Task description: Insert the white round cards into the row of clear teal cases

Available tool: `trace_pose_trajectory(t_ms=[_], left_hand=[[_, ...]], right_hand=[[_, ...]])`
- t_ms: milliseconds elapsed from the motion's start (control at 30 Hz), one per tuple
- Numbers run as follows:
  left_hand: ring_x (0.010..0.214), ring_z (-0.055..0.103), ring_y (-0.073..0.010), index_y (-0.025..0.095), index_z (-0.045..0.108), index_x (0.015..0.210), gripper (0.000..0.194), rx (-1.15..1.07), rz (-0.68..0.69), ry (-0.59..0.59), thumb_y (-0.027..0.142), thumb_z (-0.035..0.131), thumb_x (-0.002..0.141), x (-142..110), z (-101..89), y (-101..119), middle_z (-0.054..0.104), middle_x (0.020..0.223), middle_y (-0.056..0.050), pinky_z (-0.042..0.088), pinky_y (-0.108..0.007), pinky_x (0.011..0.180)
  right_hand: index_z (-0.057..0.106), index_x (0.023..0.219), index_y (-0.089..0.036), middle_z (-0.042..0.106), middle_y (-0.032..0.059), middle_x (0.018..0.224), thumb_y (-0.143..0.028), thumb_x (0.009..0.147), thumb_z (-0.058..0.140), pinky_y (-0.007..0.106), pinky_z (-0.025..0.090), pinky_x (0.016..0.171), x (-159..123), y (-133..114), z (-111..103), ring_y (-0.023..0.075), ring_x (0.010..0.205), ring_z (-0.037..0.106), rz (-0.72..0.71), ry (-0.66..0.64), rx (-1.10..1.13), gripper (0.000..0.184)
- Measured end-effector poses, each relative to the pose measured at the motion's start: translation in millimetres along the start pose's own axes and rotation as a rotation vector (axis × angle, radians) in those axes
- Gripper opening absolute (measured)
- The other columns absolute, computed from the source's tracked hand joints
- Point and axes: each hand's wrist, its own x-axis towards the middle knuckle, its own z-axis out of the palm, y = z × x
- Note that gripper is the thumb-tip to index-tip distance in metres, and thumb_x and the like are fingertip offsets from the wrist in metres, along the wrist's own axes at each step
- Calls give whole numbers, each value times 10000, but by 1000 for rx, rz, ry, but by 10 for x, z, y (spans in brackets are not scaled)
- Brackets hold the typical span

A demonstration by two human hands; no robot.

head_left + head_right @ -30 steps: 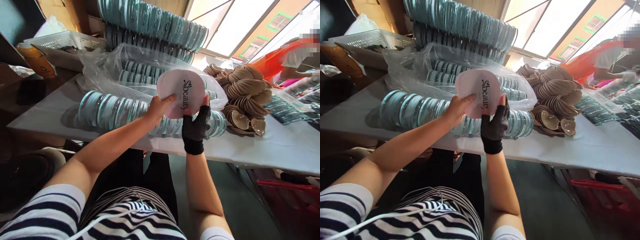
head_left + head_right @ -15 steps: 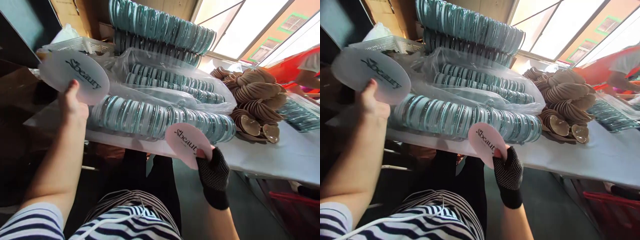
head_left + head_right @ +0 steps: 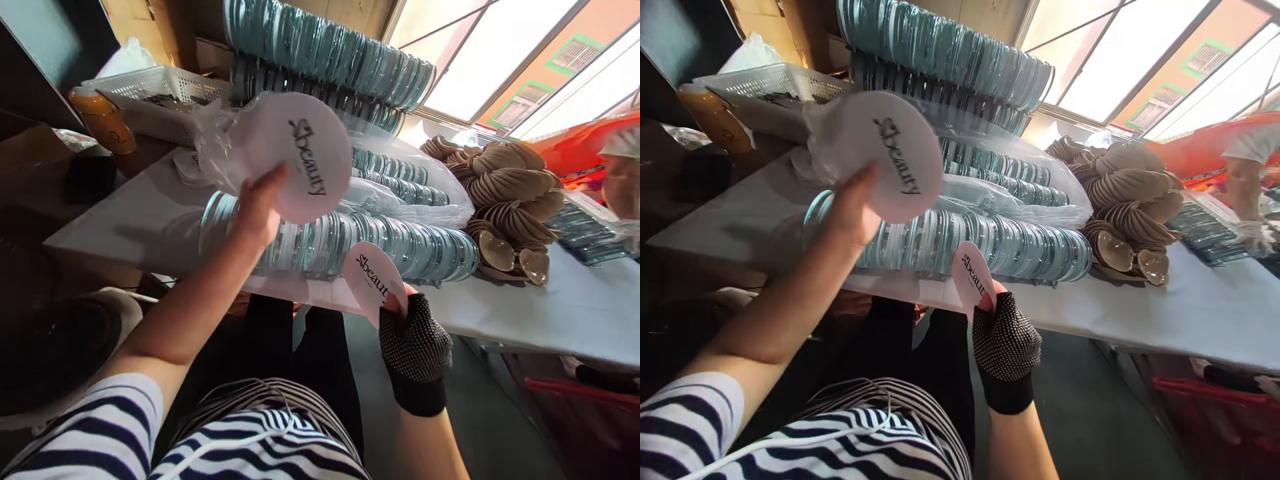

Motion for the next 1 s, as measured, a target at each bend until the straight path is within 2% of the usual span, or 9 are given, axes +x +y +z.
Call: trace_pose_trajectory(t_ms=[100, 200, 333, 500, 667, 800, 867, 933, 1000], left_hand=[[1300, 549, -294, 220, 724, 1044, 427, -92, -196, -1, 371, 823, 657, 93, 263, -394, 745, 1111, -46, 451, -456, 1092], [1259, 578, -286, 189, 724, 1024, 434, -128, -242, 21, 360, 828, 638, 118, 316, -572, 745, 1099, -76, 448, -435, 1077], [1220, 601, -288, 190, 729, 991, 416, -141, -234, 38, 350, 837, 623, 112, 238, -566, 749, 1084, -84, 450, -441, 1060], [1211, 609, -314, 192, 728, 905, 377, -120, -302, 3, 359, 858, 593, 149, 194, -551, 762, 1023, -91, 458, -461, 1054], [1236, 595, -335, 183, 724, 958, 430, -84, -359, -66, 371, 861, 597, 200, 137, -531, 754, 1059, -103, 439, -507, 1076], [1223, 598, -354, 162, 723, 950, 470, -75, -360, -42, 393, 885, 575, 208, 83, -529, 748, 1082, -120, 445, -523, 1064], [1208, 604, -354, 165, 728, 935, 469, -71, -349, -28, 399, 893, 563, 198, 81, -542, 753, 1068, -114, 453, -514, 1052], [1190, 614, -342, 173, 733, 923, 462, -75, -335, -17, 393, 899, 552, 182, 99, -556, 758, 1054, -98, 461, -497, 1039], [1172, 623, -330, 176, 736, 910, 462, -84, -311, 0, 386, 906, 535, 162, 129, -568, 762, 1036, -84, 469, -479, 1027]], right_hand=[[650, 1153, -153, 661, 71, 702, -359, 987, 404, 267, 217, 539, 150, -124, 197, 150, 557, 537, -48, -51, 8, 361], [600, 1204, -142, 652, 58, 708, -312, 973, 412, 275, 155, 549, 400, -263, 488, 140, 553, 491, -34, -223, -16, 343], [548, 1210, -113, 668, 75, 806, -308, 981, 395, 275, 149, 568, 599, -300, 652, 134, 606, 499, -60, -373, 43, 338], [601, 1018, -119, 682, 89, 859, -313, 980, 419, 253, 231, 604, 622, -170, 652, 122, 653, 535, 52, -291, 191, 269], [626, 946, -144, 685, 78, 825, -282, 997, 395, 273, 210, 598, 841, -320, 800, 143, 697, 585, -114, -388, 117, 274], [637, 942, -177, 688, 89, 836, -285, 994, 361, 277, 217, 591, 961, -391, 885, 165, 723, 616, -182, -456, 33, 300], [608, 898, -169, 671, 78, 763, -238, 941, 384, 261, 270, 579, 949, -326, 954, 156, 657, 598, -105, -572, 241, 238], [554, 894, -171, 618, 35, 637, -256, 889, 408, 248, 326, 536, 905, -208, 1042, 143, 540, 546, 39, -788, 690, 168], [516, 957, -178, 524, -31, 520, -350, 844, 458, 247, 351, 471, 866, -80, 1109, 136, 434, 473, 190, -980, 1173, 214]])
